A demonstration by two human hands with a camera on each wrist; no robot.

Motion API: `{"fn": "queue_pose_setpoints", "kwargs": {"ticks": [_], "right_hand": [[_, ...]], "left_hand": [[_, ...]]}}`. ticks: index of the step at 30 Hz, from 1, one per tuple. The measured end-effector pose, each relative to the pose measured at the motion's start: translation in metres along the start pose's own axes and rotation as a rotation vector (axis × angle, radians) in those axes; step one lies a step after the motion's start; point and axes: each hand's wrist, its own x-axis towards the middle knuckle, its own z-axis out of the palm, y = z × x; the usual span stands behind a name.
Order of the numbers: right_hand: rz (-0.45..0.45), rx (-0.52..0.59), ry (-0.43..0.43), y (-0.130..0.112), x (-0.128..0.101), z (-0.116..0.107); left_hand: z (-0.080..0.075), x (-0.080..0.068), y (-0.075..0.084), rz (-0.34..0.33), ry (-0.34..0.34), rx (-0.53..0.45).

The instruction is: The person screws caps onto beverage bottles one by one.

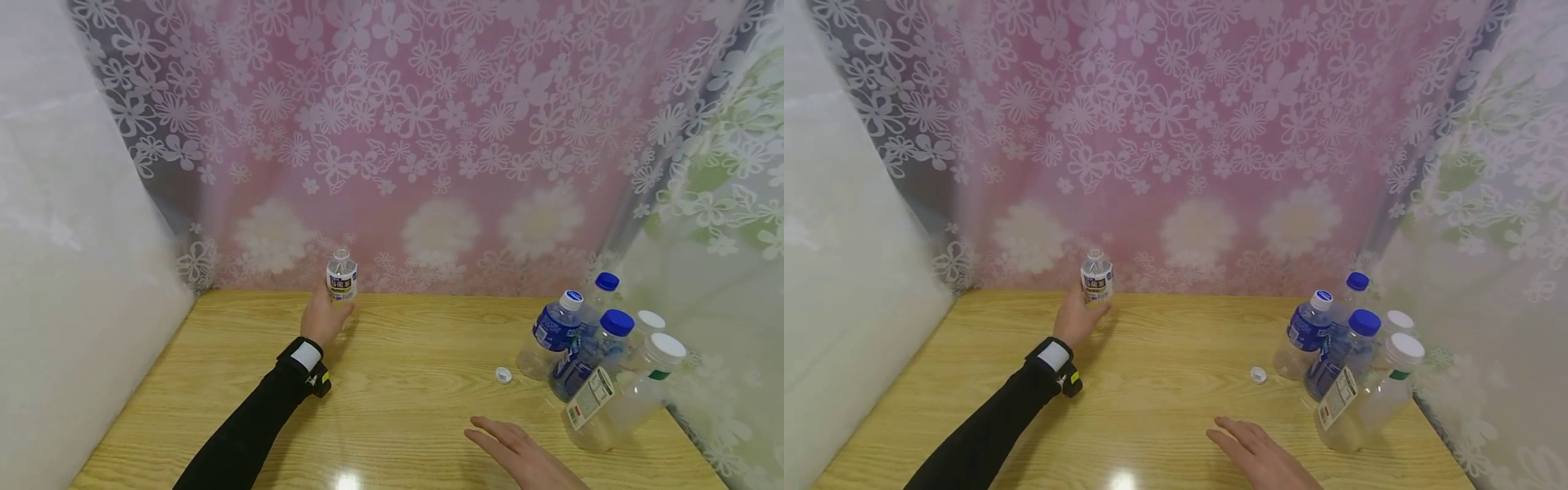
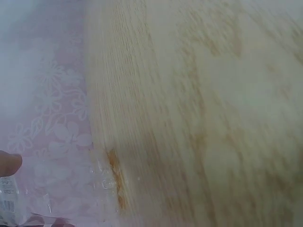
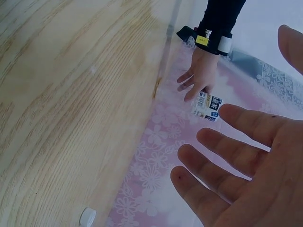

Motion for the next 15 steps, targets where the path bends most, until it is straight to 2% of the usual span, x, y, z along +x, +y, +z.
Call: {"fn": "queue_pose_setpoints", "kwargs": {"ticks": [8,13,15], "right_hand": [[-0.035,-0.038,0.058,-0.001,0.0,0.0],[0.027,-0.03,0.041,-0.005,0.0,-0.003],[0.049,-0.041,0.061,-0.008,0.001,-0.004]], "left_hand": [[-0.004,-0.004,0.0,0.008,-0.014,-0.016],[-0.008,-0.01,0.003,0.011,-0.023,-0.004],[-0.011,-0.014,0.006,0.022,-0.026,-0.004]]}}
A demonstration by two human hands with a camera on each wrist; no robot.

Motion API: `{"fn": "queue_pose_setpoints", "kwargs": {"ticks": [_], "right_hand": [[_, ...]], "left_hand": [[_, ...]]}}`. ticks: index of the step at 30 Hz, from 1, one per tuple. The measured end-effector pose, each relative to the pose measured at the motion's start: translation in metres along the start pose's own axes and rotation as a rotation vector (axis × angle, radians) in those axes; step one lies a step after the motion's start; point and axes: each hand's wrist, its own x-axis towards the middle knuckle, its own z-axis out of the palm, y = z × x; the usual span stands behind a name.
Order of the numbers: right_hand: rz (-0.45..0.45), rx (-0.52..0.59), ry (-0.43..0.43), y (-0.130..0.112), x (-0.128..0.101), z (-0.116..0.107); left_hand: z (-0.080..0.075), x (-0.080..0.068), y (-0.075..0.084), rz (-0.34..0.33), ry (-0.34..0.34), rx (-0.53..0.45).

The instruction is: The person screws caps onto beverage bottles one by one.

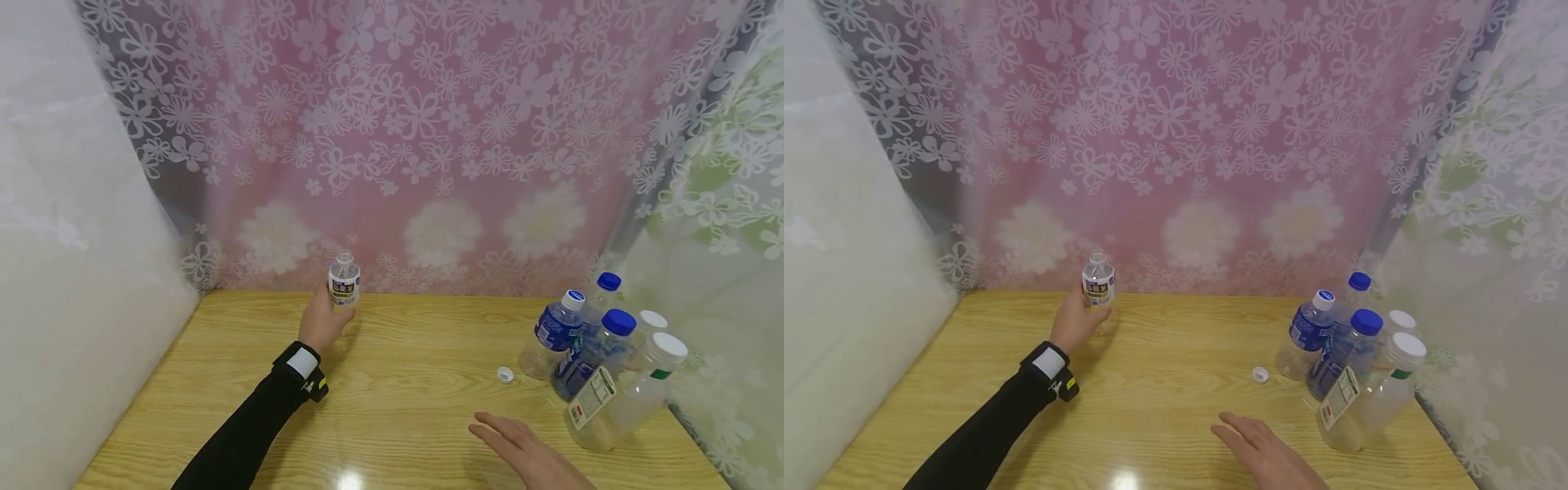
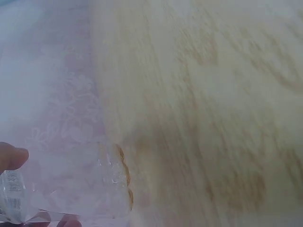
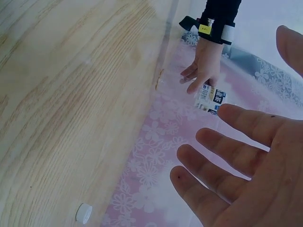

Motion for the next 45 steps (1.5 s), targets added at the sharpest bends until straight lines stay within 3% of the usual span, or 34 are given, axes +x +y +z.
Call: {"fn": "queue_pose_setpoints", "kwargs": {"ticks": [7,15,24,36,45], "right_hand": [[0.092,0.033,-0.012,-0.005,0.002,-0.007],[0.049,0.001,0.063,-0.002,0.004,-0.009],[0.068,0.026,0.046,-0.002,0.007,-0.011],[0.101,0.058,0.034,0.003,0.013,-0.014],[0.138,0.077,0.017,0.002,0.012,-0.015]], "left_hand": [[-0.013,-0.019,0.018,0.056,-0.017,-0.003],[-0.028,-0.048,0.038,0.127,-0.042,0.004],[-0.044,-0.084,0.063,0.22,-0.094,0.027],[-0.051,-0.124,0.093,0.324,-0.103,0.107],[-0.05,-0.148,0.103,0.349,-0.141,0.114]]}}
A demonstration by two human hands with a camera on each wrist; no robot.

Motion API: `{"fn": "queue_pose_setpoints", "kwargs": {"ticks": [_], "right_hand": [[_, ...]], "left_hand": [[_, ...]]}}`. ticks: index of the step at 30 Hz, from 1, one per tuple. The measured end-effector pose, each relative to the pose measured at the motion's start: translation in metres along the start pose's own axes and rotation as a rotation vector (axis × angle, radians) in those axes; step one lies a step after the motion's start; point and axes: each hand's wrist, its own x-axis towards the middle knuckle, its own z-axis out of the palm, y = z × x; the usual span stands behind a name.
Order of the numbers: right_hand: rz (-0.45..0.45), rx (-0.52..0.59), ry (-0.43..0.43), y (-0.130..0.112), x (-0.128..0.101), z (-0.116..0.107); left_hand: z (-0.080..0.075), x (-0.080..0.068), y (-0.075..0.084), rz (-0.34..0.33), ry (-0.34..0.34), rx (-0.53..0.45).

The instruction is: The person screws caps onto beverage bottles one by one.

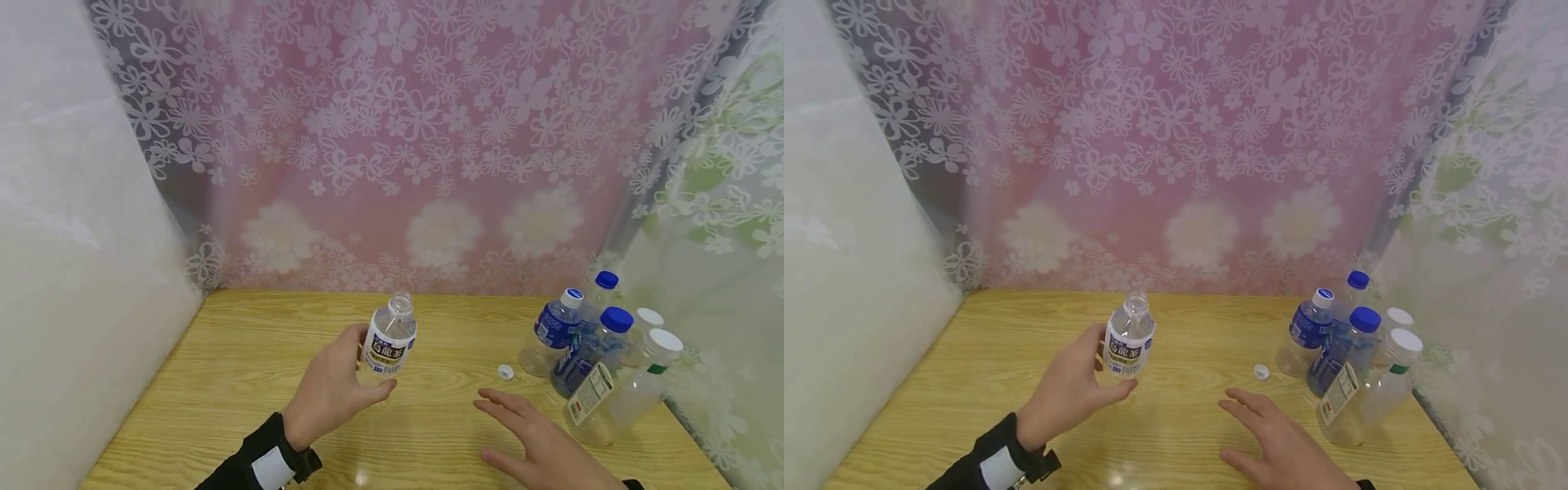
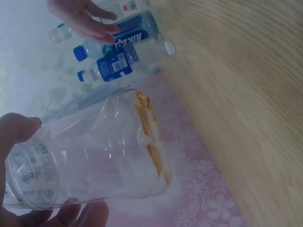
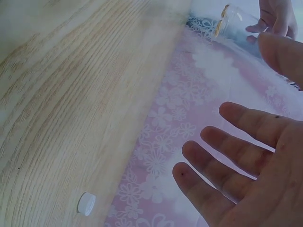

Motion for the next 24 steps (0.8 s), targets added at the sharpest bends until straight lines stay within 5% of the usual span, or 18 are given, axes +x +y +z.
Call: {"fn": "queue_pose_setpoints", "kwargs": {"ticks": [17,24], "right_hand": [[0.059,-0.059,0.083,0.006,0.011,0.002],[0.043,-0.209,0.107,0.022,0.023,0.007]], "left_hand": [[0.004,-0.019,0.008,0.114,-0.013,0.029],[0.007,-0.021,0.008,0.133,-0.004,0.071]]}}
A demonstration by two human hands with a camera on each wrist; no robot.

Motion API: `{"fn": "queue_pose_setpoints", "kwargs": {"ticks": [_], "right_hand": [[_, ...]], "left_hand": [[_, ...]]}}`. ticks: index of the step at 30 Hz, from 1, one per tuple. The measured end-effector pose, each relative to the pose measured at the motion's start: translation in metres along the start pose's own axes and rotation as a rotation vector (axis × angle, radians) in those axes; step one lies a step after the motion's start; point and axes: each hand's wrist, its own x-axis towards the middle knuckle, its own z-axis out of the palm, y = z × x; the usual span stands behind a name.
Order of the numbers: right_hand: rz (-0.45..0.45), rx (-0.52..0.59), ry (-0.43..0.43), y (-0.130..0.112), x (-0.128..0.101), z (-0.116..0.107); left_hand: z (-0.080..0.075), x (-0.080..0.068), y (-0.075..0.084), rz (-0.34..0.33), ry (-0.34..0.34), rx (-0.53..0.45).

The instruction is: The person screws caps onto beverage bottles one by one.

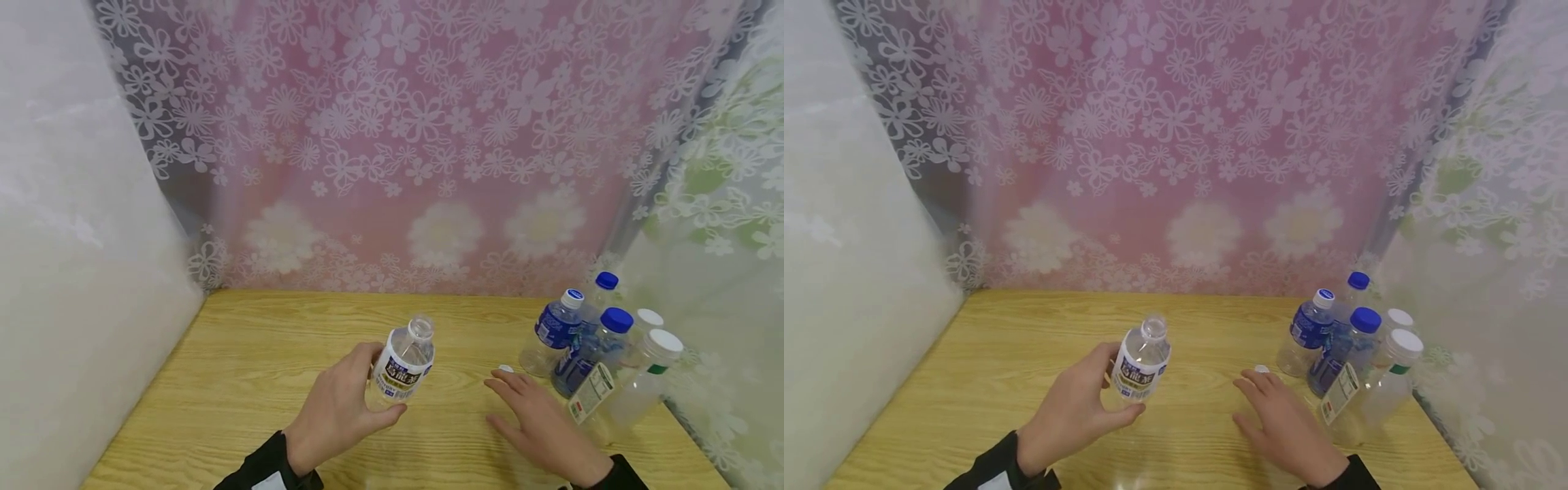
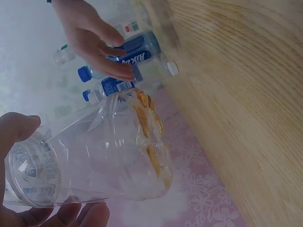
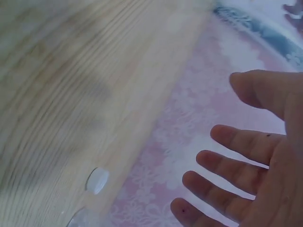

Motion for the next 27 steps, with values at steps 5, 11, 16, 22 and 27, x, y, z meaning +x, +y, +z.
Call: {"fn": "queue_pose_setpoints", "kwargs": {"ticks": [5,11,16,22,27], "right_hand": [[0.002,-0.079,-0.023,0.013,0.013,0.01],[-0.021,-0.158,-0.001,0.026,0.02,0.022],[-0.029,-0.235,0.009,0.038,0.028,0.03],[0.002,-0.272,-0.048,0.048,0.036,0.038],[0.005,-0.257,-0.074,0.052,0.037,0.041]], "left_hand": [[0.001,-0.001,-0.001,0.001,0.003,0.02],[0.0,-0.002,-0.001,0.006,0.003,0.025],[0.001,-0.002,-0.001,0.012,0.004,0.028],[0.003,-0.001,-0.001,0.015,0.014,0.019],[0.004,-0.003,-0.002,0.006,0.005,0.004]]}}
